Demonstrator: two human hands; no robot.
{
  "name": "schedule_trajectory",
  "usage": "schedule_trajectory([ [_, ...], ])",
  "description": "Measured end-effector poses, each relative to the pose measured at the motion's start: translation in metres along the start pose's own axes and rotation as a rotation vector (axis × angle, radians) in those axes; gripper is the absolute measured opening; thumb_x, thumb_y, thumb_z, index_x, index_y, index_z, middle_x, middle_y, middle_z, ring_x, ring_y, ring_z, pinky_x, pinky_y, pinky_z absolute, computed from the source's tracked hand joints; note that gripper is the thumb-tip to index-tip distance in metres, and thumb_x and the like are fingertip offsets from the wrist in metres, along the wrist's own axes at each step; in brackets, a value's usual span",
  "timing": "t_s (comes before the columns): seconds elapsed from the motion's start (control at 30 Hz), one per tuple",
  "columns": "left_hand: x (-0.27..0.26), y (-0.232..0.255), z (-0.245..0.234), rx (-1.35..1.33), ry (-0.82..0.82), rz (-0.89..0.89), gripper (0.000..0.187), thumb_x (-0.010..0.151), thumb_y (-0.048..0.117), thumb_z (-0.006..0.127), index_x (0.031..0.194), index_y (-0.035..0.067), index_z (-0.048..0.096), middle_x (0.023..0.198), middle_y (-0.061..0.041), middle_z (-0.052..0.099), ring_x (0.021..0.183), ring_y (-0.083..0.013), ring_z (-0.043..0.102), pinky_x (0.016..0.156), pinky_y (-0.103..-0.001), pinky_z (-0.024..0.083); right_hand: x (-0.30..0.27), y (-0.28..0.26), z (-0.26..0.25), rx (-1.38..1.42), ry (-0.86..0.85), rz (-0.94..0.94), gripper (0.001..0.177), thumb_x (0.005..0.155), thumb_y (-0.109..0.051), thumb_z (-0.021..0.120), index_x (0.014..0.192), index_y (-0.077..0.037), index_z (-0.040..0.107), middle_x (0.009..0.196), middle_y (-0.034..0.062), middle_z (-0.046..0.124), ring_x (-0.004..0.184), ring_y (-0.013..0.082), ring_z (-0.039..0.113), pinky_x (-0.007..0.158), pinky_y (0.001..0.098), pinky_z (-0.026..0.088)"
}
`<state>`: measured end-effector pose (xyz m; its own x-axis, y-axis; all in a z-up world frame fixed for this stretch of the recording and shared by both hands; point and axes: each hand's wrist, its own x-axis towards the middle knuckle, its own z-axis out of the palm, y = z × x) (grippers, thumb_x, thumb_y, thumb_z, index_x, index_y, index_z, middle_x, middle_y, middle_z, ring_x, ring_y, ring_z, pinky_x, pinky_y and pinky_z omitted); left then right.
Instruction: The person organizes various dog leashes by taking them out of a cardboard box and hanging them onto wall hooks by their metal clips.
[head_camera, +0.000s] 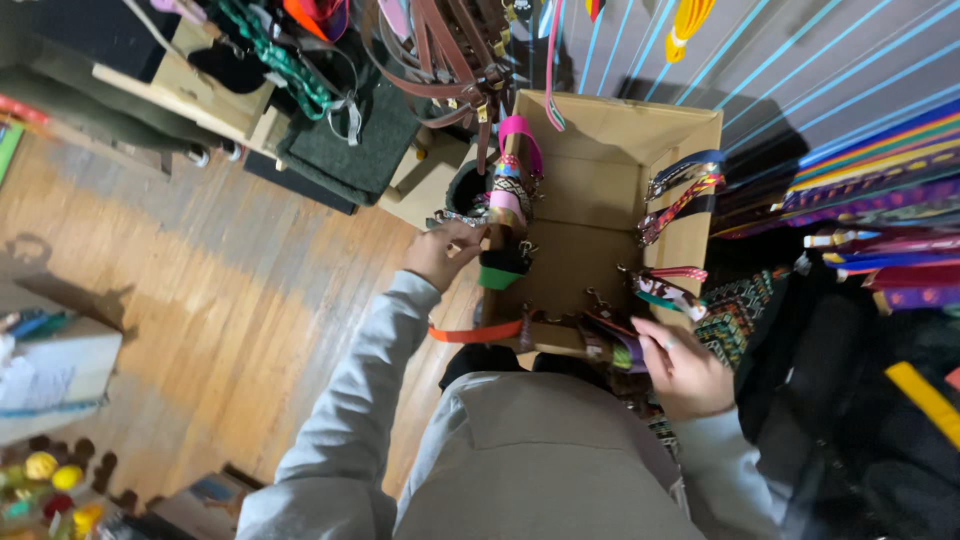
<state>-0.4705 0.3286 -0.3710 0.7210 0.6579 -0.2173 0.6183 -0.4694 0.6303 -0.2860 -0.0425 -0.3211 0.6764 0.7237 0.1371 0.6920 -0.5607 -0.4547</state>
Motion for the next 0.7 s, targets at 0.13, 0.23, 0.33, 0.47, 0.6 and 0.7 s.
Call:
schedule_trajectory([
  [0.13, 0.018, 0.003, -0.012, -0.100, 0.120, 0.193, 0.045, 0.087, 0.029, 0.078, 0.130, 0.035, 0.065, 0.119, -0.002, 0.069, 0.114, -0.0291, 0.067, 0.096, -0.045, 0.058, 0.056, -0.063, 0.000, 0.273, 0.009, -0.311, 0.023, 0.097, -0.026, 0.065, 0.114, -0.035, 0.077, 0.093, -0.0093, 0.078, 0.078, 0.0152, 0.073, 0.063, 0.0291, 0.058],
  [0.23, 0.034, 0.009, -0.008, 0.041, 0.086, 0.564, 0.038, 0.092, 0.014, 0.073, 0.126, -0.002, 0.065, 0.111, -0.032, 0.068, 0.107, -0.0491, 0.066, 0.094, -0.057, 0.055, 0.093, -0.123, 0.018, 0.377, -0.182, -0.142, 0.027, 0.098, -0.018, 0.064, 0.123, -0.024, 0.072, 0.101, 0.0072, 0.077, 0.087, 0.0319, 0.074, 0.075, 0.0484, 0.060],
  [0.33, 0.022, 0.009, 0.021, -0.013, 0.176, 0.421, 0.016, 0.089, 0.024, 0.075, 0.105, 0.024, 0.072, 0.114, -0.003, 0.069, 0.104, -0.0298, 0.071, 0.087, -0.043, 0.060, 0.120, -0.133, 0.083, 0.416, -0.261, -0.024, 0.053, 0.099, -0.018, 0.062, 0.149, -0.031, 0.054, 0.131, 0.0039, 0.069, 0.116, 0.0262, 0.069, 0.095, 0.0459, 0.057],
  [0.47, 0.014, 0.004, 0.003, -0.177, 0.108, 0.394, 0.013, 0.088, 0.015, 0.076, 0.094, 0.026, 0.074, 0.103, 0.006, 0.067, 0.097, -0.0216, 0.073, 0.086, -0.033, 0.061, 0.147, -0.153, 0.121, 0.388, -0.229, -0.002, 0.064, 0.094, -0.021, 0.069, 0.154, -0.031, 0.048, 0.143, 0.0088, 0.060, 0.125, 0.0341, 0.062, 0.103, 0.0502, 0.053],
  [0.6, 0.041, -0.012, -0.004, -0.333, 0.090, 0.375, 0.023, 0.089, 0.005, 0.071, 0.106, 0.020, 0.072, 0.099, -0.002, 0.072, 0.093, -0.0249, 0.074, 0.084, -0.037, 0.061, 0.137, -0.156, 0.156, 0.360, -0.211, 0.032, 0.053, 0.095, -0.023, 0.067, 0.146, -0.033, 0.056, 0.132, 0.0080, 0.064, 0.121, 0.0353, 0.063, 0.100, 0.0495, 0.053],
  [0.7, 0.066, -0.003, -0.024, -0.382, 0.073, 0.299, 0.032, 0.087, 0.004, 0.073, 0.115, 0.018, 0.070, 0.104, -0.007, 0.072, 0.095, -0.0294, 0.074, 0.084, -0.041, 0.062, 0.133, -0.156, 0.165, 0.404, -0.220, 0.136, 0.049, 0.091, -0.029, 0.071, 0.139, -0.031, 0.060, 0.123, 0.0090, 0.068, 0.115, 0.0339, 0.067, 0.095, 0.0486, 0.056],
])
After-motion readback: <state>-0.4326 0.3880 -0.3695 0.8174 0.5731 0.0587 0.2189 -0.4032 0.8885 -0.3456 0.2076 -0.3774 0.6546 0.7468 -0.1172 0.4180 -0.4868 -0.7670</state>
